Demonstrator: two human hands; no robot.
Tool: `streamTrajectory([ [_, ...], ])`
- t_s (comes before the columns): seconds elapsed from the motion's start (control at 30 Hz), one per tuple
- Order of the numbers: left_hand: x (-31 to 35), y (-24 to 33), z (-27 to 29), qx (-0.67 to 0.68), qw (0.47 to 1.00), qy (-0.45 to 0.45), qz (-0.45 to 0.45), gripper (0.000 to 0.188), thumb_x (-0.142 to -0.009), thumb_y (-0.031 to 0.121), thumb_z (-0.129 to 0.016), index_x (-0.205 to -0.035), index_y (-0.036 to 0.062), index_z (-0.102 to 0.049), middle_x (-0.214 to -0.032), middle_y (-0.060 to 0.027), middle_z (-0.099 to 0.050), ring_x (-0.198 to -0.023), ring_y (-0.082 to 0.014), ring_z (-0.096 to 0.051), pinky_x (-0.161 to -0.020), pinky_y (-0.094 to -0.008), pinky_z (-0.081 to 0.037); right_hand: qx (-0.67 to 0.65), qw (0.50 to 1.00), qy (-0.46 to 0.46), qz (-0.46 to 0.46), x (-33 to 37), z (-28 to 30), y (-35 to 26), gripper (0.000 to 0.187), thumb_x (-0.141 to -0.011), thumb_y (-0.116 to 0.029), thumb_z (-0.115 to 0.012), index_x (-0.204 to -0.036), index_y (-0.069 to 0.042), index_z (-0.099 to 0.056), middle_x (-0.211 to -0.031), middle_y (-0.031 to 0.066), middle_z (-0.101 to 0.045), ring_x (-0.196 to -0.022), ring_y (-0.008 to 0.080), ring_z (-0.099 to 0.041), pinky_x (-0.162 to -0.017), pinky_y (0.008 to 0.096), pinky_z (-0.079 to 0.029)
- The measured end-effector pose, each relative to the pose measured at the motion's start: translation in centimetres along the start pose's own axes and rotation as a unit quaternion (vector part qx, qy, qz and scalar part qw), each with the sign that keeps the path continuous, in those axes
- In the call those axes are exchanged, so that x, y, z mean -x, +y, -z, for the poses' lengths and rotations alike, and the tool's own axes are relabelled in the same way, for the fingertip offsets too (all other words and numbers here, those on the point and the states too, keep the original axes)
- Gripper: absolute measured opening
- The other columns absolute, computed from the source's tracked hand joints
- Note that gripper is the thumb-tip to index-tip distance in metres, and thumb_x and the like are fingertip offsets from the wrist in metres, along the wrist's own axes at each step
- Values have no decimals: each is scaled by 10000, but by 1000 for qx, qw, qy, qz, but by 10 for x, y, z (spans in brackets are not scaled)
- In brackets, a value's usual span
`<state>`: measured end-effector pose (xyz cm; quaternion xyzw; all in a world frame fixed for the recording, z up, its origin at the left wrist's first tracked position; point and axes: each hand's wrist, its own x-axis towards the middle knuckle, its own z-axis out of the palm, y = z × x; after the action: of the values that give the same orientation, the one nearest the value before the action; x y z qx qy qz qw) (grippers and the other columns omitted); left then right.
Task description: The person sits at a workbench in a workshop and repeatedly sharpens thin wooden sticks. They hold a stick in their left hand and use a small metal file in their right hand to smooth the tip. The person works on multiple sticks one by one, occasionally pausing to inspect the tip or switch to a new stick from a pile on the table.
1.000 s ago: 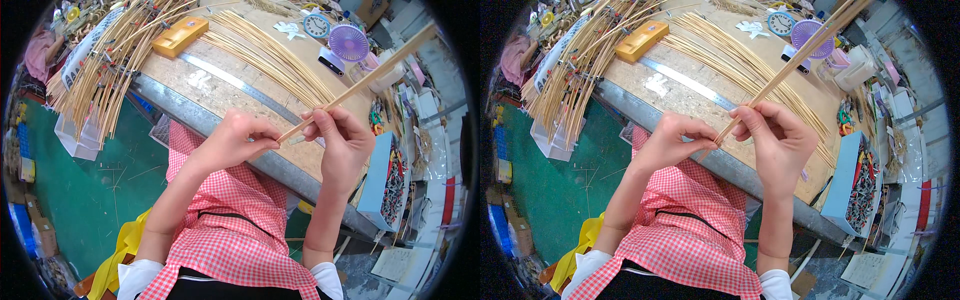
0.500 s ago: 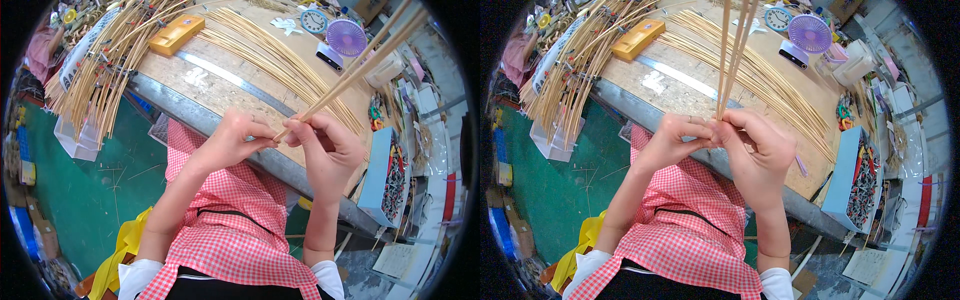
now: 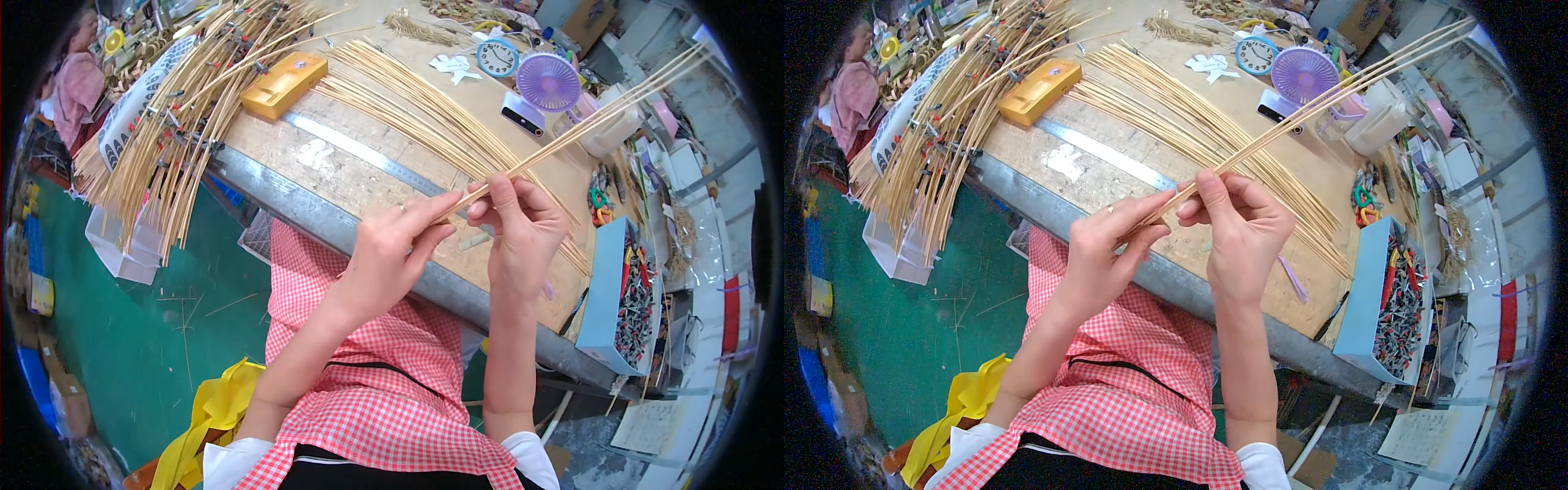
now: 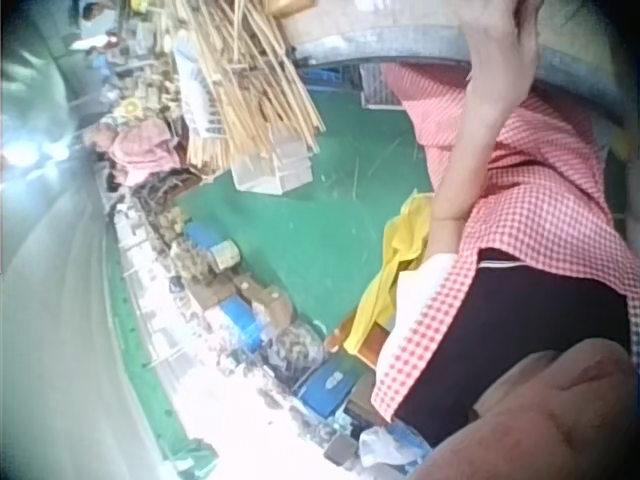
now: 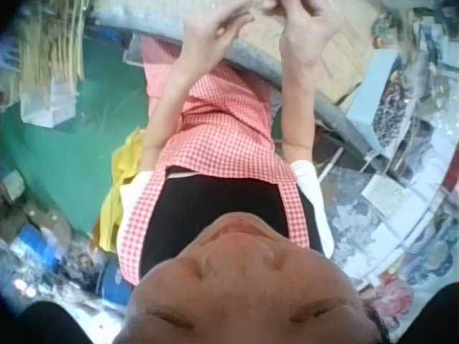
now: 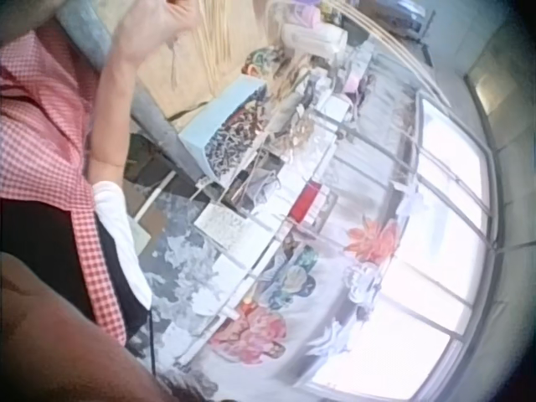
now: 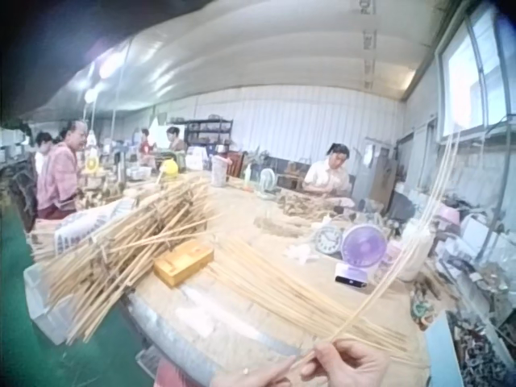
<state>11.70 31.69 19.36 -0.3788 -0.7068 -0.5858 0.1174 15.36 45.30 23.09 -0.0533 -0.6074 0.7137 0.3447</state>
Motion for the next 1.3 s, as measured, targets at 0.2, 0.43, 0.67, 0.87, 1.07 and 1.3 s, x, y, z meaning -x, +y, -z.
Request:
streamTrajectory([
  [0.2, 1, -6, -2, -146, 987, 37, -64, 299, -811, -23, -628, -1108, 6, -614, -790, -153, -598, -649, -305, -600, -564, -360, -484, -7, 1000, 14, -20, -3, -2, 11, 142, -860, -67, -653, -789, 57, -651, -667, 97, -644, -514, 118, -600, -467, 223, -503],
  [0.43, 1, -23, 0, -72, 997, 24, -32, 183, -826, -29, -596, -1004, -28, -637, -746, -162, -600, -617, -283, -588, -544, -349, -446, 22, 998, -6, -64, -3, 0, 22, 144, -862, -82, -650, -795, 46, -650, -645, 75, -632, -508, 106, -590, -467, 221, -493],
  [0.67, 13, -31, 13, 44, 995, 43, 81, 137, -845, 9, -596, -936, -23, -692, -686, -94, -632, -561, -104, -511, -498, -250, -365, 164, 985, 30, -53, 12, 46, -1, 158, -893, -88, -593, -988, 28, -641, -862, 78, -668, -679, 113, -622, -610, 247, -519],
  [0.87, 40, -34, 43, 108, 979, 34, 169, 147, -870, 61, -599, -947, -9, -703, -652, 15, -573, -568, -29, -418, -485, -209, -323, 631, 748, 192, 74, 6, 288, -39, 260, -897, -151, -568, -1075, 25, -640, -1010, 157, -674, -907, 243, -643, -806, 323, -477],
  [1.07, 70, -32, 54, 196, 956, 59, 212, 170, -893, 99, -592, -957, -16, -700, -681, 29, -584, -579, -24, -427, -493, -200, -330, 697, 692, 112, -152, 31, 412, -45, 290, -807, -136, -643, -1017, 62, -611, -942, 205, -618, -876, 264, -606, -785, 360, -465],
  [1.3, 83, -28, 62, 227, 941, 33, 249, 178, -899, 106, -601, -984, -23, -691, -837, -18, -667, -735, -46, -533, -643, -200, -436, 691, 709, 72, -120, 32, 428, -33, 343, -744, -115, -686, -1009, 68, -568, -903, 159, -581, -853, 240, -551, -787, 327, -442],
])
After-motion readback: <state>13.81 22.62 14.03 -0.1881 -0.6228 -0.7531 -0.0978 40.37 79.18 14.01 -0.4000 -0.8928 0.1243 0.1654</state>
